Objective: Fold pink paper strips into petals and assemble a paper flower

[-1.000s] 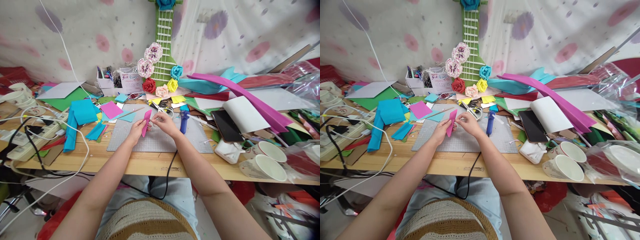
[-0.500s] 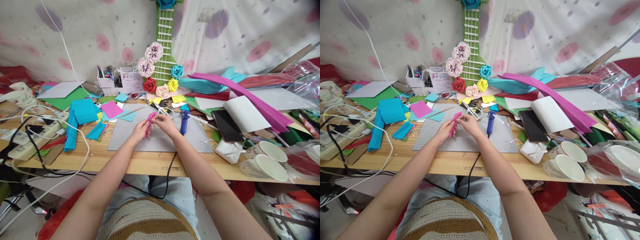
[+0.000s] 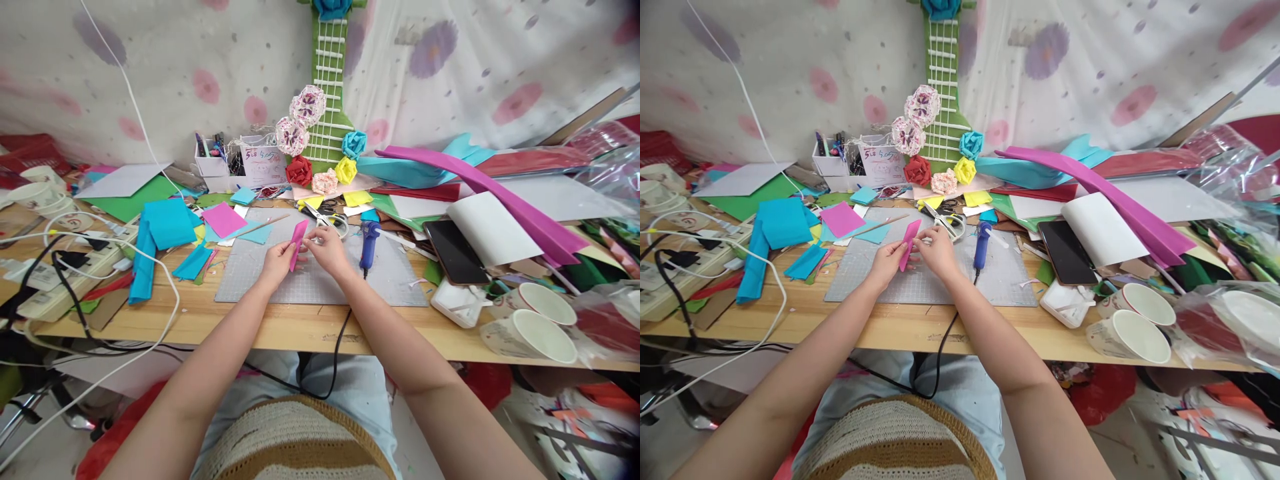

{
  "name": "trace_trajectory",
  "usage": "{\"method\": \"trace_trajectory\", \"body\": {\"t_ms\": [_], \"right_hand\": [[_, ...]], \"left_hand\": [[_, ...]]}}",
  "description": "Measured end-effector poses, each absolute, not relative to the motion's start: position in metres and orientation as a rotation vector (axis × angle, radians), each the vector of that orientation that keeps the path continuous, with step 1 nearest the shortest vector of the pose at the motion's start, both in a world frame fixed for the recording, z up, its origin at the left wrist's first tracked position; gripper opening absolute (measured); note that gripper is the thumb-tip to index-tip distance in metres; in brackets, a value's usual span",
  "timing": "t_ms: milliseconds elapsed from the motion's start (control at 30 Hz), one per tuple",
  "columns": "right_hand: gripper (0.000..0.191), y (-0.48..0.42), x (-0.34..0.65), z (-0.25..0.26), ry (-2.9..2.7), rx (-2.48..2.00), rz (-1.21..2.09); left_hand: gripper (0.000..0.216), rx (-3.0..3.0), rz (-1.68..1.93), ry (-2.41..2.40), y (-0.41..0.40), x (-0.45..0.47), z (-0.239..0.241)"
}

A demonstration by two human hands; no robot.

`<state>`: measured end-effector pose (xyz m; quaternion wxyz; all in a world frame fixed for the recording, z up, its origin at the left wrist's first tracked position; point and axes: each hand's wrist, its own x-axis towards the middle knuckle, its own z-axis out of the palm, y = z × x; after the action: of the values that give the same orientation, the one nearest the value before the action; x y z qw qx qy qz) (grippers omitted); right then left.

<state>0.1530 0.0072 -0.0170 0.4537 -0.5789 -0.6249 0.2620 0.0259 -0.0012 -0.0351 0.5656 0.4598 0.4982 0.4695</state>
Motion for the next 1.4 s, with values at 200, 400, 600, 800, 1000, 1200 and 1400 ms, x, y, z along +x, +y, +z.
{"method": "trace_trajectory", "body": {"t_ms": [200,400,600,800,1000,1200,1400], "right_hand": [[0.01,-0.004,0.14,-0.018,-1.61,-1.53,0.533],[0.012,-0.002,0.142,-0.015,-1.642,-1.595,0.54],[0.011,-0.001,0.145,-0.017,-1.696,-1.577,0.507],[0.01,-0.001,0.147,-0.018,-1.712,-1.538,0.504],[0.01,0.0,0.147,-0.018,-1.722,-1.577,0.526],[0.01,0.0,0.147,-0.017,-1.72,-1.631,0.56],[0.011,0.0,0.147,-0.017,-1.736,-1.633,0.553]], "left_hand": [[0.029,1.048,1.183,1.202,-0.001,0.028,-0.039],[0.031,1.1,1.271,1.19,0.002,0.027,-0.042],[0.034,1.087,1.21,1.147,0.005,0.023,-0.044],[0.038,1.168,1.128,1.18,0.005,0.019,-0.044],[0.04,1.423,1.073,1.18,0.007,0.015,-0.05],[0.034,1.623,1.009,1.183,0.005,0.013,-0.05],[0.034,1.533,1.032,1.148,0.005,0.016,-0.052]]}}
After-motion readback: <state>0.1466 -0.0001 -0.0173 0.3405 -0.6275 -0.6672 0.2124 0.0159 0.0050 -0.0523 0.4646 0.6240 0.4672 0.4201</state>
